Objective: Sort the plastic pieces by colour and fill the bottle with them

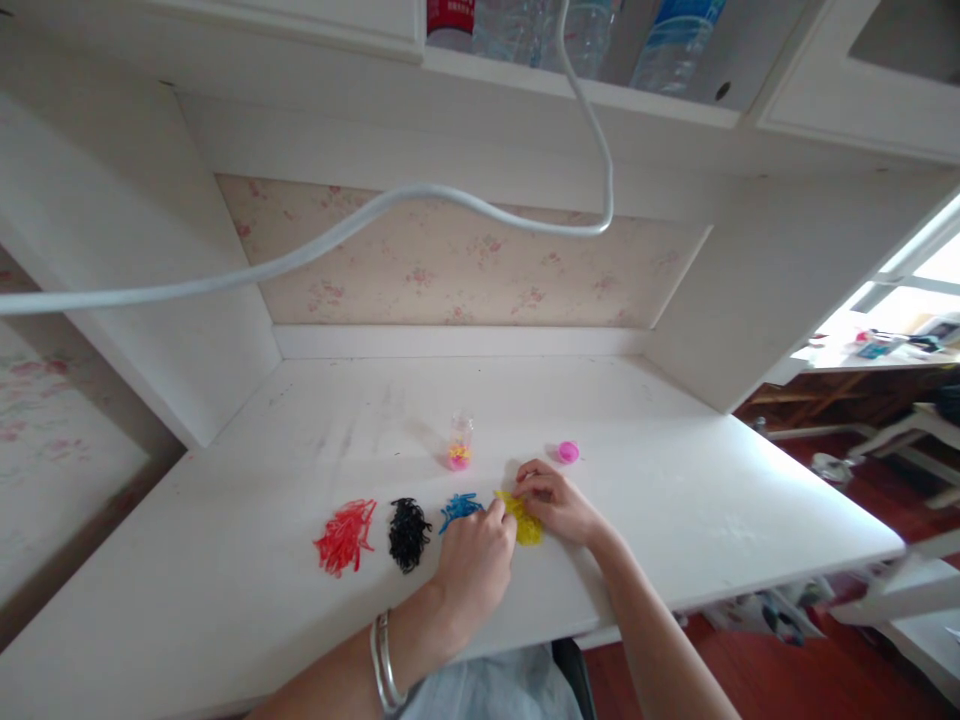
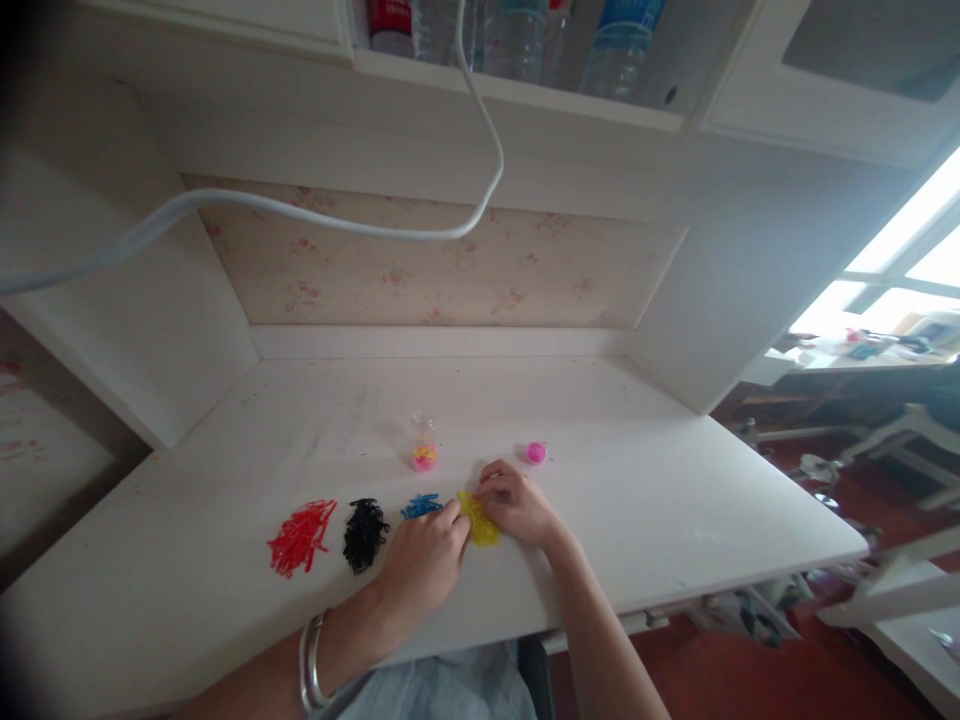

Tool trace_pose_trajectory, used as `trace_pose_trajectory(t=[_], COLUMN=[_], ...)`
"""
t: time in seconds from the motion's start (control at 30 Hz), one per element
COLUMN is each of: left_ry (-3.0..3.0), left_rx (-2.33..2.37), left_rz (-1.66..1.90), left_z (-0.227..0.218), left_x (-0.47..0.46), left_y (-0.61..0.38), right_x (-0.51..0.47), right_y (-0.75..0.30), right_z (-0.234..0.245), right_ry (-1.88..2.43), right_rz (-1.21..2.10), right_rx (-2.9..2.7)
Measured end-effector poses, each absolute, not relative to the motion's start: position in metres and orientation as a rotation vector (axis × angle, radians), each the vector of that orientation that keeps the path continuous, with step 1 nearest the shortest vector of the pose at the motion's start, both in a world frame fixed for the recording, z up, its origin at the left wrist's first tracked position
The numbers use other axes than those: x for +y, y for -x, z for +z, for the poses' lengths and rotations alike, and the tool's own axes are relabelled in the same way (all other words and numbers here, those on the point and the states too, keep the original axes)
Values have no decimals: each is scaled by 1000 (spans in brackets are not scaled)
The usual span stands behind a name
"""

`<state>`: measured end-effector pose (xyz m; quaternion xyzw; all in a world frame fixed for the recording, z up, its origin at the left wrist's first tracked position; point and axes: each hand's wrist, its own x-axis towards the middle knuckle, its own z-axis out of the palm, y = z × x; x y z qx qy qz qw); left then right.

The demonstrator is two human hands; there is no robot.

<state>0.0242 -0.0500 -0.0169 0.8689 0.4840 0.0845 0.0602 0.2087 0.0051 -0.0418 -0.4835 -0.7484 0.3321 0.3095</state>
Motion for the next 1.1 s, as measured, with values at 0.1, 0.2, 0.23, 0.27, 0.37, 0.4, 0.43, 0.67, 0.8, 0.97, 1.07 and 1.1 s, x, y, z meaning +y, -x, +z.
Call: trace_pose_trajectory(t=[0.1, 0.2, 0.23, 0.27, 0.37, 0.4, 0.43, 0.67, 0.8, 0.97, 1.07, 1.1], left_ry=[-2639, -2634, -2636, -2640, -2662, -2670, -2676, -2699, -2723, -2753, -2759, -2758], left_rx=[1466, 1478, 1476, 1470, 1420, 1402, 1387, 1375, 1382, 1356, 1325, 1322], left_rz=[237, 219, 215, 212, 217, 223, 228, 219, 220, 193, 168, 160], left_z=[-15, -13, -13, -13, -14, -14, -15, -12, -10, -8, -8, -8], left_x=[-48, -47, -47, -48, -50, -50, -51, -49, -48, -48, -47, -47], left_y=[-24, -23, -22, -22, -22, -22, -23, -26, -27, -27, -27, -26], right_x=[5, 6, 6, 6, 6, 6, 7, 12, 15, 15, 16, 16], right_y=[-209, -208, -208, -208, -207, -207, -207, -207, -209, -210, -211, -211], right_z=[-43, -44, -44, -45, -45, -45, -45, -47, -51, -55, -56, -56], right_ry=[1282, 1273, 1267, 1261, 1245, 1242, 1240, 1250, 1273, 1312, 1316, 1316], right_rz=[841, 810, 801, 795, 781, 771, 758, 554, 510, 496, 476, 471], right_rx=[-1993, -1981, -1968, -1953, -1908, -1899, -1895, -1867, -1846, -1883, -1894, -1896])
